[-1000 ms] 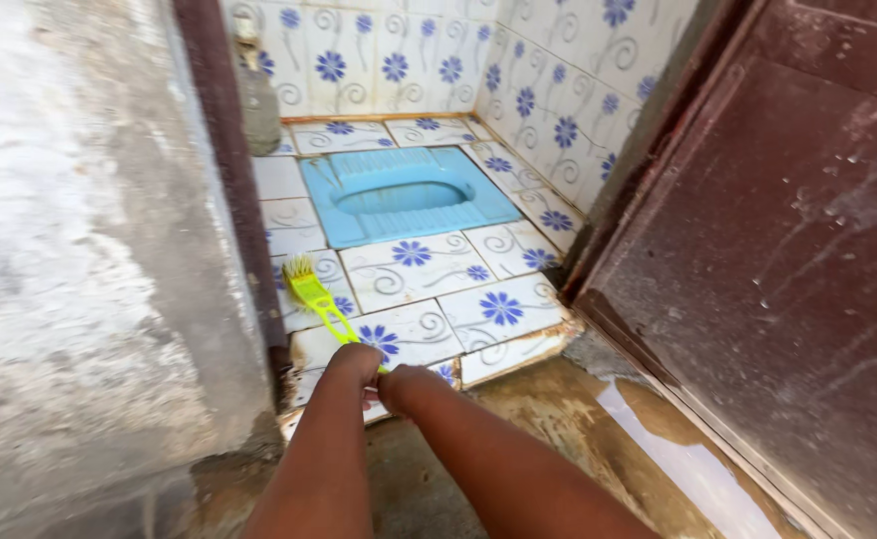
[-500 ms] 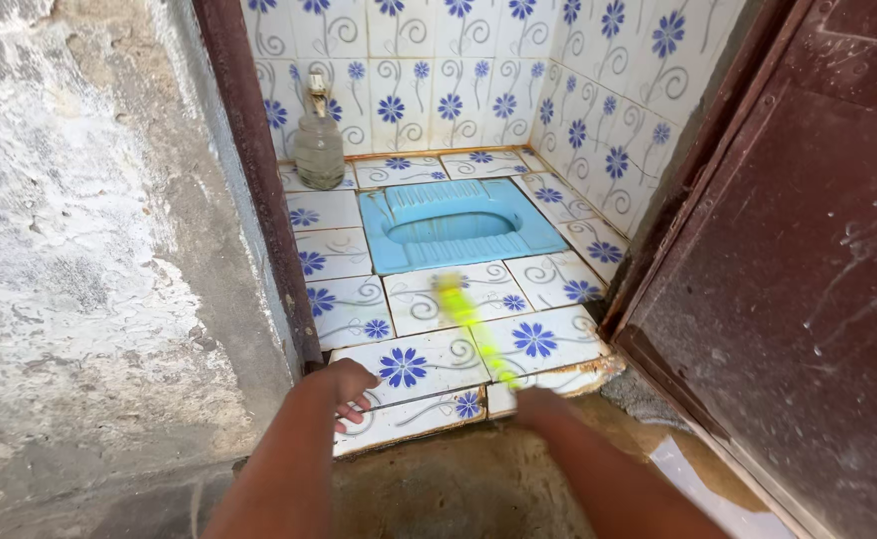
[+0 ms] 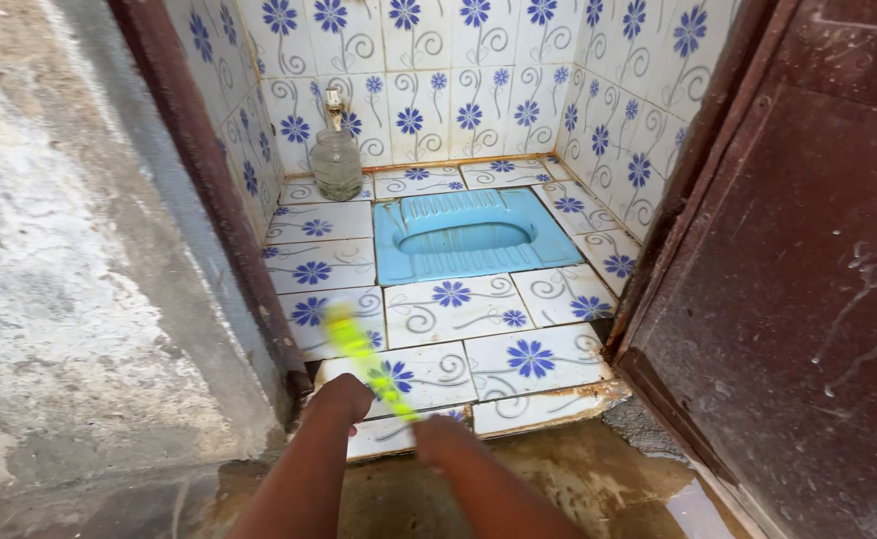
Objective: The person scrubs a blue squat toilet and the surrounding tiled floor using a yellow brush. The person repeatedly scrubs the toilet bowl, the rim, and the floor tiles around the fixture.
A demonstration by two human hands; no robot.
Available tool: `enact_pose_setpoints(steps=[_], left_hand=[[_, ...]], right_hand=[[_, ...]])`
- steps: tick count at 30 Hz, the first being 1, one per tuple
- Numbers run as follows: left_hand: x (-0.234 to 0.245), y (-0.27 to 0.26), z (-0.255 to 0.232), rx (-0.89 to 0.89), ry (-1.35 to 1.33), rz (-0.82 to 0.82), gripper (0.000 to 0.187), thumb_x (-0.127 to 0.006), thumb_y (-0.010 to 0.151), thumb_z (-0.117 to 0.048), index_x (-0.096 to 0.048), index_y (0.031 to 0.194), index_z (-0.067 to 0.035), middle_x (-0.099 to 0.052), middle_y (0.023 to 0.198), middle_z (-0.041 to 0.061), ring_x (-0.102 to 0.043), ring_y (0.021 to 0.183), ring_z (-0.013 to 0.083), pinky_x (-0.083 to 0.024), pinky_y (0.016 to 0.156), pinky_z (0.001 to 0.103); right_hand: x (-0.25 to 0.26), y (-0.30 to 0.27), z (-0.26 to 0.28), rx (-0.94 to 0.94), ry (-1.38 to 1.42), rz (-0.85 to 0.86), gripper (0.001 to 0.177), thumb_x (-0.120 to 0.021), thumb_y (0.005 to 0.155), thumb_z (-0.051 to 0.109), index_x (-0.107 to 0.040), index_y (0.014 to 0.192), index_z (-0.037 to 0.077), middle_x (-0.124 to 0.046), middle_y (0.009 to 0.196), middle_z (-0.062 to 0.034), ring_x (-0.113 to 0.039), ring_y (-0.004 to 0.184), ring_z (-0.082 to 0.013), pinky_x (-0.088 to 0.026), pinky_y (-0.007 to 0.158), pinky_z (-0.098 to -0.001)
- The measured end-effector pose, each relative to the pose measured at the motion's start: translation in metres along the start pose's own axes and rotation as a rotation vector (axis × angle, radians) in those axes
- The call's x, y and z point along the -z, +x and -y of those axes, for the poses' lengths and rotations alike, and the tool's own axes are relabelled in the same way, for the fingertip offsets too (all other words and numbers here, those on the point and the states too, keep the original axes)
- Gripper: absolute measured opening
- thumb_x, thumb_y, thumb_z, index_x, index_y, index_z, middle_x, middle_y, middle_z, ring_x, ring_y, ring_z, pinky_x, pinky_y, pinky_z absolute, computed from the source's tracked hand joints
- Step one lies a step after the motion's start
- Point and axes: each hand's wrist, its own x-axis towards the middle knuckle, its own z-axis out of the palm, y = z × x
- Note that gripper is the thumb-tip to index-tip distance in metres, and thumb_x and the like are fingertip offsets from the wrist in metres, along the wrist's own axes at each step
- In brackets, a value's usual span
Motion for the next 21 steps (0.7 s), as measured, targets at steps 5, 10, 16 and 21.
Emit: enact_pose_setpoints(steps=[5, 10, 16, 21], left_hand=[[-0.012, -0.016, -0.009, -0.029, 0.058, -0.146, 0.041, -0.05, 0.099, -0.036, -0.076, 0.103, -0.003, -0.079, 0.089, 0.014, -0.074, 0.076, 0.0238, -0.056, 0.084, 0.044], [-0.001, -0.015, 0.006, -0.025, 0.086, -0.144, 0.042, -0.05, 0.099, -0.037, -0.078, 0.092, -0.005, -0.08, 0.08, 0.01, -0.074, 0.076, 0.0218, -0.054, 0.084, 0.041], [-0.01, 0.005, 0.014, 0.027, -0.147, -0.09, 0.041, -0.05, 0.099, -0.031, -0.076, 0.085, -0.002, -0.078, 0.076, 0.009, -0.076, 0.07, 0.0229, -0.058, 0.077, 0.043], [-0.048, -0.002, 0.011, -0.02, -0.16, -0.244, 0.034, -0.053, 0.096, -0.035, -0.077, 0.101, -0.012, -0.08, 0.087, 0.009, -0.075, 0.088, 0.0268, -0.056, 0.086, 0.044]], right_hand=[[0.011, 0.019, -0.039, -0.035, 0.024, -0.025, 0.037, -0.05, 0.102, 0.028, -0.065, 0.131, 0.011, -0.065, 0.134, -0.0166, -0.063, 0.121, -0.0342, -0.052, 0.102, -0.0495], [0.064, 0.039, -0.095, -0.202, 0.204, -0.117, 0.038, -0.049, 0.103, 0.03, -0.065, 0.132, 0.012, -0.064, 0.134, -0.0166, -0.063, 0.121, -0.0344, -0.052, 0.102, -0.0498], [0.057, 0.028, -0.089, -0.22, 0.241, -0.106, 0.039, -0.047, 0.105, 0.033, -0.065, 0.133, 0.012, -0.064, 0.135, -0.0166, -0.063, 0.12, -0.0346, -0.052, 0.101, -0.0502], [-0.003, 0.013, -0.021, -0.03, 0.037, -0.008, 0.04, -0.045, 0.106, 0.035, -0.064, 0.133, 0.012, -0.063, 0.136, -0.0166, -0.063, 0.12, -0.0348, -0.051, 0.101, -0.0505]])
